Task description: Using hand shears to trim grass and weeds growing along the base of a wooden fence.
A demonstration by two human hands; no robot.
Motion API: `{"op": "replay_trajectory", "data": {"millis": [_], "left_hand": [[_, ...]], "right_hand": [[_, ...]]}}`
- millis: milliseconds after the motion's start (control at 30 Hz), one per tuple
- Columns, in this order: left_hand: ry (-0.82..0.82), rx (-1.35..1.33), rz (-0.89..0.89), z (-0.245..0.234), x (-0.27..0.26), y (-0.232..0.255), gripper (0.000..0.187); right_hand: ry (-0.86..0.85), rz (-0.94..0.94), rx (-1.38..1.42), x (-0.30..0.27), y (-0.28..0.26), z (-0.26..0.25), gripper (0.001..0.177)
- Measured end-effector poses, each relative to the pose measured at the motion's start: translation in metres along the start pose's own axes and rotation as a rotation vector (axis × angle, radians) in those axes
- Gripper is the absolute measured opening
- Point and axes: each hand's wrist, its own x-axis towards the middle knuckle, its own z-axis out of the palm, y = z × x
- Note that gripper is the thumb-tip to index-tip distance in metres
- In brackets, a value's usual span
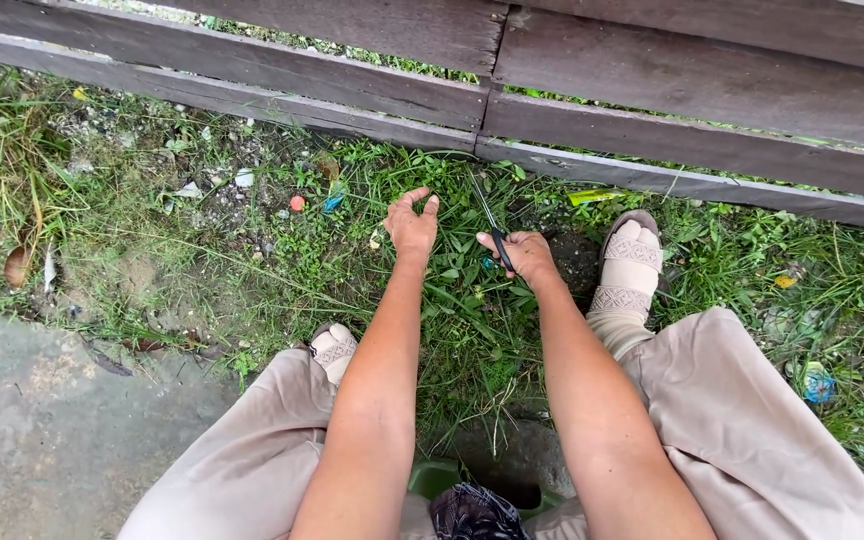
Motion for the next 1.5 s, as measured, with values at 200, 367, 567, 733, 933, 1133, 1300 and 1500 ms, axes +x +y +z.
{"op": "replay_trajectory", "data": {"millis": [200, 367, 567, 733, 933, 1133, 1300, 1500], "left_hand": [[-0.011, -0.022, -0.005, 0.000, -0.004, 0.002, 0.028], [-0.036, 0.003, 0.005, 0.007, 0.000, -0.004, 0.034], [-0.012, 0.059, -0.050, 0.017, 0.011, -0.015, 0.027], [0.003, 0.061, -0.081, 0.021, 0.012, -0.014, 0.028], [0.056, 0.067, -0.099, 0.032, 0.025, -0.027, 0.018], [0.113, 0.023, -0.123, 0.037, 0.029, -0.031, 0.016], [0.175, 0.036, -0.121, 0.023, 0.013, -0.008, 0.010], [0.182, 0.005, -0.125, 0.012, 0.003, 0.003, 0.007]], "right_hand": [[-0.008, -0.020, -0.094, 0.005, -0.006, -0.003, 0.055], [-0.018, -0.022, -0.127, 0.010, -0.003, 0.000, 0.053], [-0.017, -0.001, -0.097, 0.009, 0.000, 0.002, 0.054], [-0.026, -0.004, -0.109, 0.009, 0.001, 0.003, 0.053], [-0.015, -0.011, -0.112, 0.010, 0.002, 0.003, 0.052], [-0.030, -0.003, -0.072, 0.001, -0.006, 0.002, 0.052], [-0.176, 0.151, 0.131, -0.001, -0.003, 0.000, 0.058], [-0.236, 0.213, 0.156, -0.006, -0.001, 0.006, 0.062]]}}
